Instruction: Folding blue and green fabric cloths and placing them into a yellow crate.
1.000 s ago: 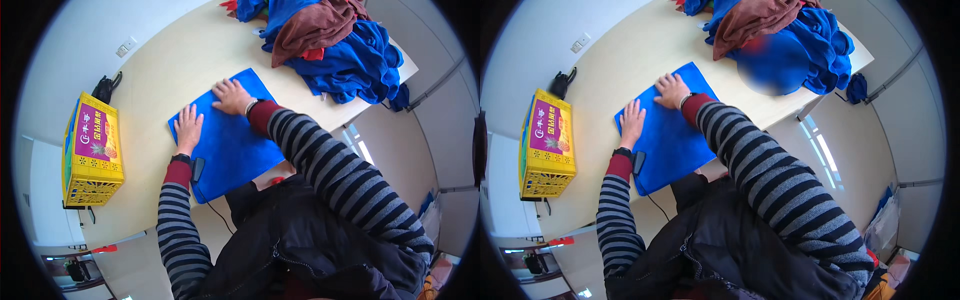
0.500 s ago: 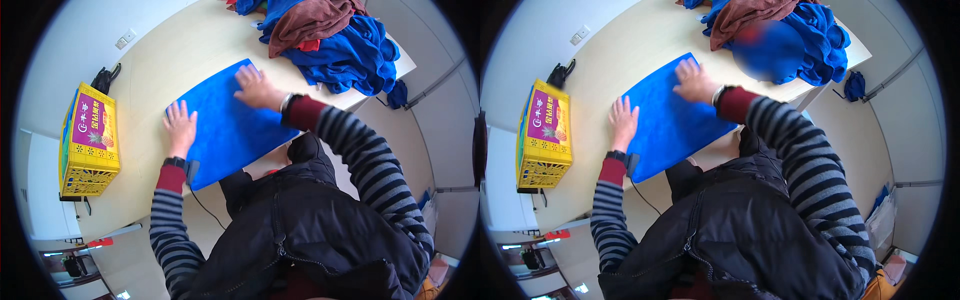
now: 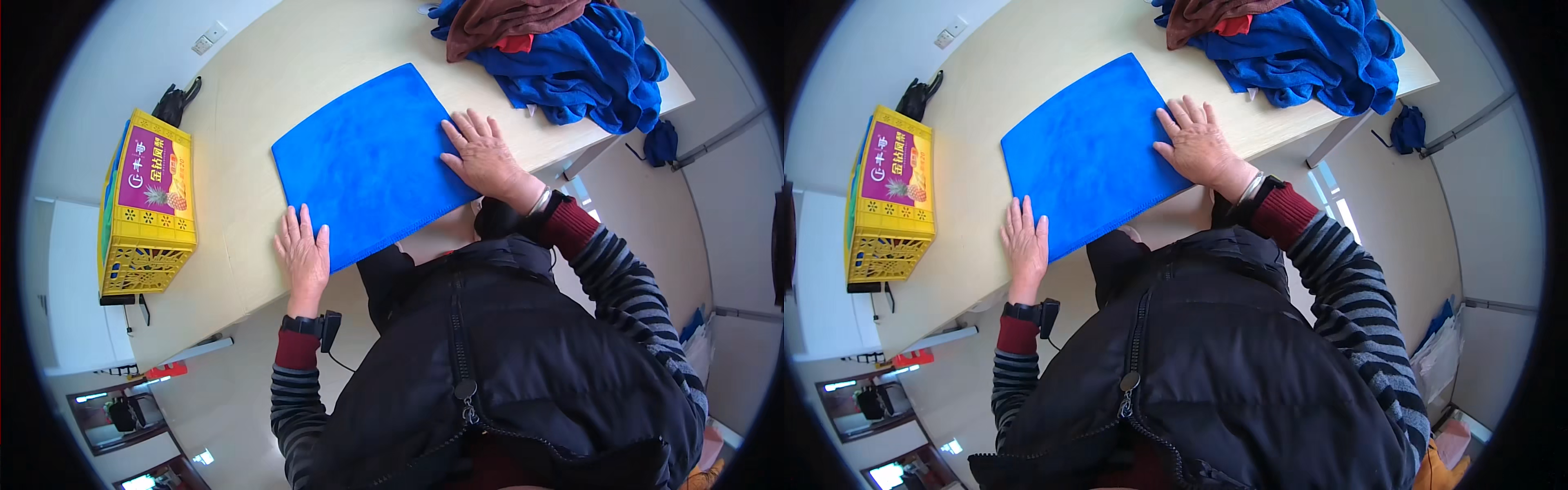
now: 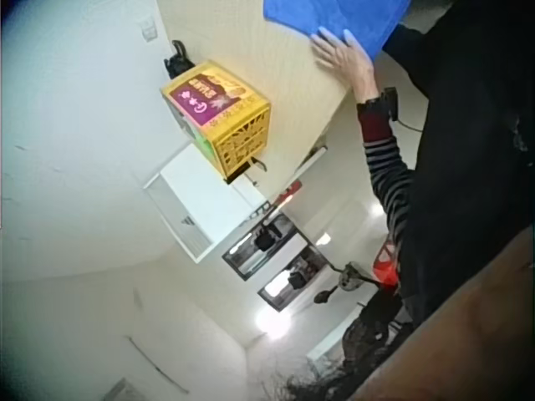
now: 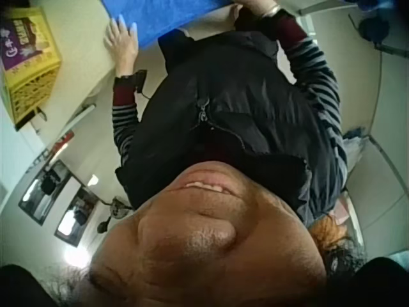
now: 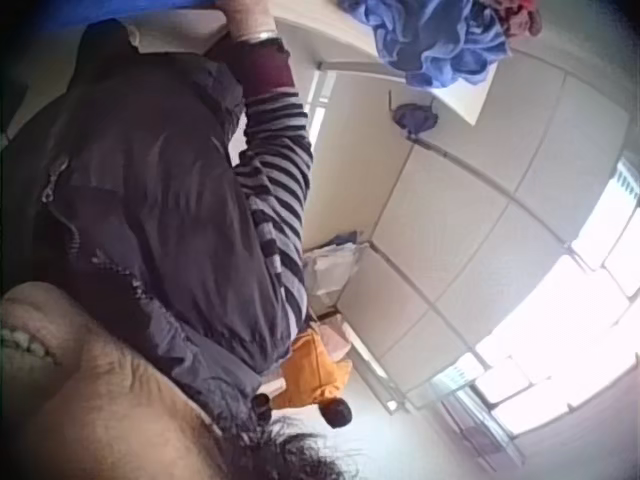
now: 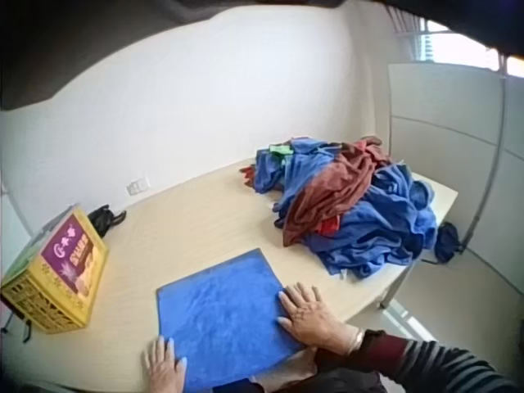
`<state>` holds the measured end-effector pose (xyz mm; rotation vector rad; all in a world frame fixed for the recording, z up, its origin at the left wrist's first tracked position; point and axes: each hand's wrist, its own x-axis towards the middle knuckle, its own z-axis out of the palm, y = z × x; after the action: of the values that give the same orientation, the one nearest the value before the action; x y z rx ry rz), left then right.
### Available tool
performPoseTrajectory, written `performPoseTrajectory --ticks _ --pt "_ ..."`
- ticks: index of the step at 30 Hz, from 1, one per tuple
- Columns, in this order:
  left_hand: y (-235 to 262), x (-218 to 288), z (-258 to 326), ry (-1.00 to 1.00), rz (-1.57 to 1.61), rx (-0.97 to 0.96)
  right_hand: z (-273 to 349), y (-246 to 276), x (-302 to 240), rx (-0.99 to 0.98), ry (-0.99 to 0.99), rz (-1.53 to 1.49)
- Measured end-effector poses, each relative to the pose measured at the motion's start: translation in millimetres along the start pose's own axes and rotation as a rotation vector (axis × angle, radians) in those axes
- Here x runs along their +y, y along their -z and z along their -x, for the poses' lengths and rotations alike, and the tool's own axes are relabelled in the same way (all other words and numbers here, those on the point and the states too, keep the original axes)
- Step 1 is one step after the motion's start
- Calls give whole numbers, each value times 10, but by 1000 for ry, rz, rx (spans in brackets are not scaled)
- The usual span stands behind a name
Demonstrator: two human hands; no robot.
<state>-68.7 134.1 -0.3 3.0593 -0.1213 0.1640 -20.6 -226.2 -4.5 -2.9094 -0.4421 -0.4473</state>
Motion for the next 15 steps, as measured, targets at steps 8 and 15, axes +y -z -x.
performPoseTrajectory --ticks 8,15 --pt "-24 833 172 -291 38 130 252 21 -807 -64 252 -164" --pt "49 387 448 -225 66 100 325 211 -43 -115 126 -36"
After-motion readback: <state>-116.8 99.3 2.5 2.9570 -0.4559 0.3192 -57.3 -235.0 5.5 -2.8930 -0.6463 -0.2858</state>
